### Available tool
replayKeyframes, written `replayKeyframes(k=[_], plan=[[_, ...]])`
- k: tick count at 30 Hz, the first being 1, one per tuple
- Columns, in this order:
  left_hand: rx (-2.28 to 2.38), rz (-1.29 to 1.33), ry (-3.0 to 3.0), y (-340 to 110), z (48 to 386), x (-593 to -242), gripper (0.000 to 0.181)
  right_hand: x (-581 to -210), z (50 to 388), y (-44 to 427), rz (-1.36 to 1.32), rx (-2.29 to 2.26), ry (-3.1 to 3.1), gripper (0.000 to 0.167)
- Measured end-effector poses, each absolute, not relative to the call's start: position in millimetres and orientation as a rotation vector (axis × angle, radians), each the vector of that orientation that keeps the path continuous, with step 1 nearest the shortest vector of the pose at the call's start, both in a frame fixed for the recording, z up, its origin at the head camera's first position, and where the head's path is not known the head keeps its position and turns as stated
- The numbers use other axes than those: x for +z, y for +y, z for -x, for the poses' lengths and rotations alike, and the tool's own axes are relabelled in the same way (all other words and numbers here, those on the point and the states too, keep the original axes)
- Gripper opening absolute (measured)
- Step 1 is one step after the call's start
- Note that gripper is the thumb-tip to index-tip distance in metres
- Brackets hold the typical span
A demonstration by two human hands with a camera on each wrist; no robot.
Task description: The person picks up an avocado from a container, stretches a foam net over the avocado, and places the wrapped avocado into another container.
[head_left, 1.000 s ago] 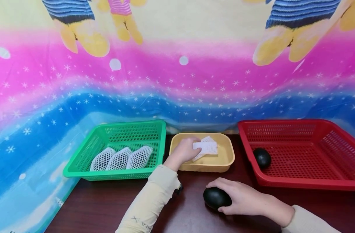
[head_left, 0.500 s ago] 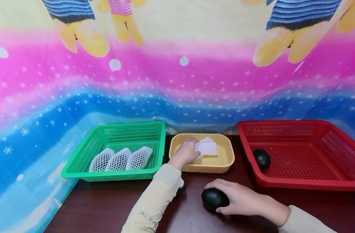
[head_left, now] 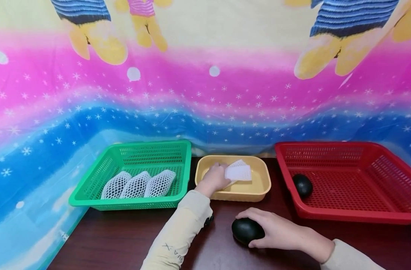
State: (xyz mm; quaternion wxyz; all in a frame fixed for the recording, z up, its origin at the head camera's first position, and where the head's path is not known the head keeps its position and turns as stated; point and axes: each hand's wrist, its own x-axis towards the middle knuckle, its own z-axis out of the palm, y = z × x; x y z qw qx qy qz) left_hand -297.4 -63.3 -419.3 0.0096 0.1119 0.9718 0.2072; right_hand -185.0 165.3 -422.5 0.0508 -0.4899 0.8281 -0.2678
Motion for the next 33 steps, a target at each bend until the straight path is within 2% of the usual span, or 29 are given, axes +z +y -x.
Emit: replayKeyframes(k=[12, 33], plan=[[0.671, -0.355, 3.080, -63.3, 293.9, -412.3, 0.044, -424.2, 186.0, 163.2, 1.543, -0.822, 2.548, 0.062], [0.778, -0.517, 3.060, -71.4, 270.2, -383.8, 0.044, -426.5, 185.0, 164.8, 1.442, -0.759, 2.556, 0.074]])
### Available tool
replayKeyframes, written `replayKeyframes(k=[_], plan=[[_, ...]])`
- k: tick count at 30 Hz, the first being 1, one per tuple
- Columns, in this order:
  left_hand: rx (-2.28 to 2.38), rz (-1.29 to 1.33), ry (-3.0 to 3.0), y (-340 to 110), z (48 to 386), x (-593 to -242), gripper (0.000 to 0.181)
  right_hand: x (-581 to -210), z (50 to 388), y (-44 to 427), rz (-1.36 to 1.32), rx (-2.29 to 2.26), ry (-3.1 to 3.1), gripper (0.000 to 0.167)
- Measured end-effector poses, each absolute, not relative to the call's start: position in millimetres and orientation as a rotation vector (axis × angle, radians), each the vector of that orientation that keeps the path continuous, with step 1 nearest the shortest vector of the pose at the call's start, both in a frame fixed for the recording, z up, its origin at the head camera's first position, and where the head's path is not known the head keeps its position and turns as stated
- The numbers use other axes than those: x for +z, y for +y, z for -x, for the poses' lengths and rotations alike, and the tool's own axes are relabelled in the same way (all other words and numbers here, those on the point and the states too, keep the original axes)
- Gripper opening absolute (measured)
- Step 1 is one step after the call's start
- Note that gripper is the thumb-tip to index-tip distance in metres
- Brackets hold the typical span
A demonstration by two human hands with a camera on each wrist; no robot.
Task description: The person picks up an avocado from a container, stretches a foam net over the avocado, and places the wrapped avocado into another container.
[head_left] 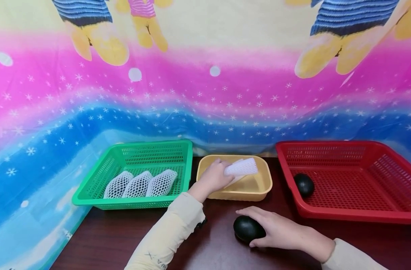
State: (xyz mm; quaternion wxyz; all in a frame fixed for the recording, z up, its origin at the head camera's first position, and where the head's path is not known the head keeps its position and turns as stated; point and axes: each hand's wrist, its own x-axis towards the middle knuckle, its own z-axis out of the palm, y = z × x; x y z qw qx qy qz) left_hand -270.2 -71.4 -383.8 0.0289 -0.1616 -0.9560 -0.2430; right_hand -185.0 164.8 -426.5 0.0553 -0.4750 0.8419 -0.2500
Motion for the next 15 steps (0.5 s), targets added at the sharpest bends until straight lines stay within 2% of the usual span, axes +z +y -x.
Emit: replayKeyframes(k=[15], plan=[[-0.790, 0.572, -2.920, -76.6, 255.7, -374.9, 0.044, -413.5, 184.2, 167.8, 1.413, -0.744, 2.540, 0.075]])
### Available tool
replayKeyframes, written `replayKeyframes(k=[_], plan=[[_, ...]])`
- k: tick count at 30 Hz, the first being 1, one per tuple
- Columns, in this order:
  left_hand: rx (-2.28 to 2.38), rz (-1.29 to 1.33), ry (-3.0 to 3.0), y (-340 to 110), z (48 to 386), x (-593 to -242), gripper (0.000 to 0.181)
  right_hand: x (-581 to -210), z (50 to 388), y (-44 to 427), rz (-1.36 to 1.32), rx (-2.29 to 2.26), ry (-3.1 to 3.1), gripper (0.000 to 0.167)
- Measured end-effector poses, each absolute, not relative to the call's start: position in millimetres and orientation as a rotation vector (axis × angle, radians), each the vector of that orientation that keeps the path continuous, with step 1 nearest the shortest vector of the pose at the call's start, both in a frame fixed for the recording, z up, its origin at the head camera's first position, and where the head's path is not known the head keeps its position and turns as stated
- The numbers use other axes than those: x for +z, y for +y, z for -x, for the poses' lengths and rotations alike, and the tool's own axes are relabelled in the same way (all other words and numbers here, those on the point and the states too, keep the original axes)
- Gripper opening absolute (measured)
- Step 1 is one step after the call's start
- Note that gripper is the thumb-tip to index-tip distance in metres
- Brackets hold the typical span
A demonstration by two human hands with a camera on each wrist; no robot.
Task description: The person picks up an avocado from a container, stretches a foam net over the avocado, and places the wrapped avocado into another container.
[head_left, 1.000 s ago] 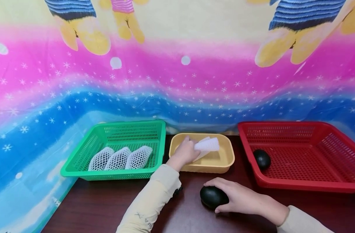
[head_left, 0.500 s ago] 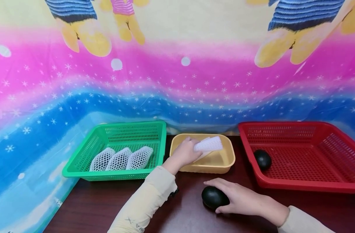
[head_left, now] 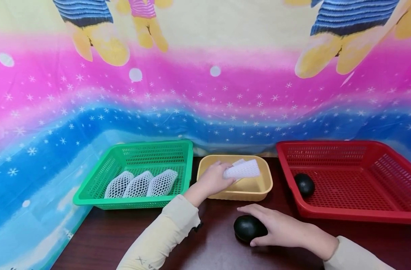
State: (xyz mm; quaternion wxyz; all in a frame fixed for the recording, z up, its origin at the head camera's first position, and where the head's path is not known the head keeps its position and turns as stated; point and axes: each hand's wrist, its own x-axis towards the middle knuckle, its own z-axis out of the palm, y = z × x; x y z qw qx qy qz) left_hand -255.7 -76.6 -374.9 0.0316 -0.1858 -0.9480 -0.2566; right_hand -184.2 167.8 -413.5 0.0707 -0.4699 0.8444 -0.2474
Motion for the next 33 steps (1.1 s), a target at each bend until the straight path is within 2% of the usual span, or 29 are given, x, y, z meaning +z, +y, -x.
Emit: replayKeyframes(k=[4, 11, 15, 21, 25, 30, 33], plan=[[-0.818, 0.583, -2.899, -79.1, 250.7, -371.3, 0.044, -406.6, 185.3, 169.8, 1.363, -0.733, 2.525, 0.075], [-0.865, 0.619, -2.815, -84.3, 241.4, -363.2, 0.042, -393.0, 187.4, 174.4, 1.431, -0.733, 2.599, 0.070], [-0.904, 0.631, -2.798, -89.0, 234.7, -361.8, 0.043, -386.5, 188.4, 178.3, 1.364, -0.763, 2.609, 0.069], [-0.952, 0.678, -2.788, -99.4, 218.9, -360.9, 0.041, -380.7, 187.4, 186.3, 1.351, -0.818, 2.630, 0.061], [-0.906, 0.695, -2.781, -107.1, 209.4, -361.3, 0.043, -376.7, 186.5, 193.1, 1.380, -0.859, 2.676, 0.054], [-0.914, 0.711, -2.775, -116.9, 199.8, -364.7, 0.045, -372.5, 188.2, 196.0, 1.491, -0.964, 2.769, 0.057], [-0.945, 0.726, -2.758, -123.0, 191.8, -367.2, 0.045, -371.8, 190.5, 193.5, 1.627, -1.104, 2.816, 0.045]])
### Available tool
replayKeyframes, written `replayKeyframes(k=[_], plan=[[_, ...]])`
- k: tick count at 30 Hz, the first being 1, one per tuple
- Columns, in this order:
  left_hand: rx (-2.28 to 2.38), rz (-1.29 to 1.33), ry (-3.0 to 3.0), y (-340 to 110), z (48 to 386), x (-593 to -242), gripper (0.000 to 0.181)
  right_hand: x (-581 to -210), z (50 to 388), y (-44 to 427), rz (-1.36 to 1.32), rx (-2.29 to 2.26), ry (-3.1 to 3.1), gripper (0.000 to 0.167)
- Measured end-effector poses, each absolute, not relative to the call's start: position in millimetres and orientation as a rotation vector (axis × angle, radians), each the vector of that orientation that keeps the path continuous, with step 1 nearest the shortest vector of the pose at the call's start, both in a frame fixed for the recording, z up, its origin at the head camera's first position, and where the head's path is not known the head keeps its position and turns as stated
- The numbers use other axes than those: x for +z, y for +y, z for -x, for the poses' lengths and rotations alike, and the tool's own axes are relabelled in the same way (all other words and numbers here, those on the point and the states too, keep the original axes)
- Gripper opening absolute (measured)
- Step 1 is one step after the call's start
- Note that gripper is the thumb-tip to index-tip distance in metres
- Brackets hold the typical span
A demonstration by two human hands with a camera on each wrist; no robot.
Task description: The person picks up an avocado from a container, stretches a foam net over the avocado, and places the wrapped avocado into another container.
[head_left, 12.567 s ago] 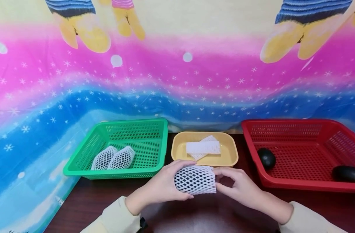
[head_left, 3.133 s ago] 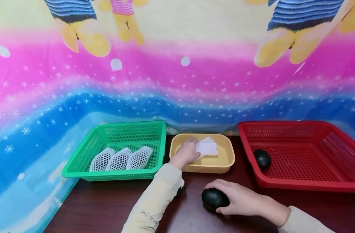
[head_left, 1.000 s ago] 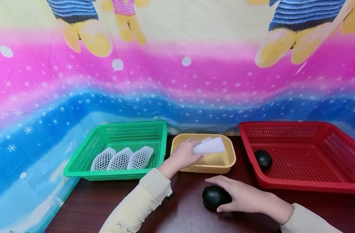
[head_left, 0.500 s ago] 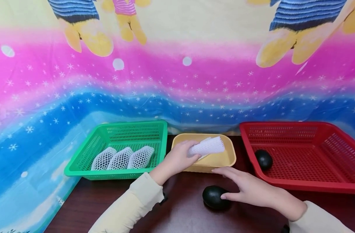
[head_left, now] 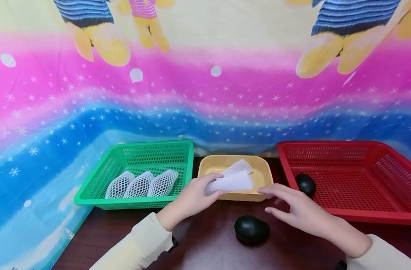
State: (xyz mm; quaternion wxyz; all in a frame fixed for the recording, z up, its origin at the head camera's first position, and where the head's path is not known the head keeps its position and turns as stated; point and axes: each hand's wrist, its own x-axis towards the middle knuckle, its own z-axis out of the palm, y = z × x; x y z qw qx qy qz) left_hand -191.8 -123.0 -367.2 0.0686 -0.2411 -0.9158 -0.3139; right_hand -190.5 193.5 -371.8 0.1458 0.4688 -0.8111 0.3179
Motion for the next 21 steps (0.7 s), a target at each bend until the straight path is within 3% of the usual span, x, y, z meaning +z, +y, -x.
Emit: replayKeyframes(k=[2, 12, 21], plan=[[-0.961, 0.732, -2.754, -126.8, 186.2, -370.4, 0.044, -372.1, 191.4, 190.2, -1.339, 0.956, -2.233, 0.038], [-1.134, 0.762, -2.740, -138.5, 163.7, -380.6, 0.040, -376.1, 190.3, 167.1, -1.414, 1.085, -2.108, 0.040], [-1.263, 0.815, -2.734, -136.7, 161.8, -386.7, 0.043, -381.1, 194.6, 150.4, -1.528, 1.057, -1.985, 0.031]])
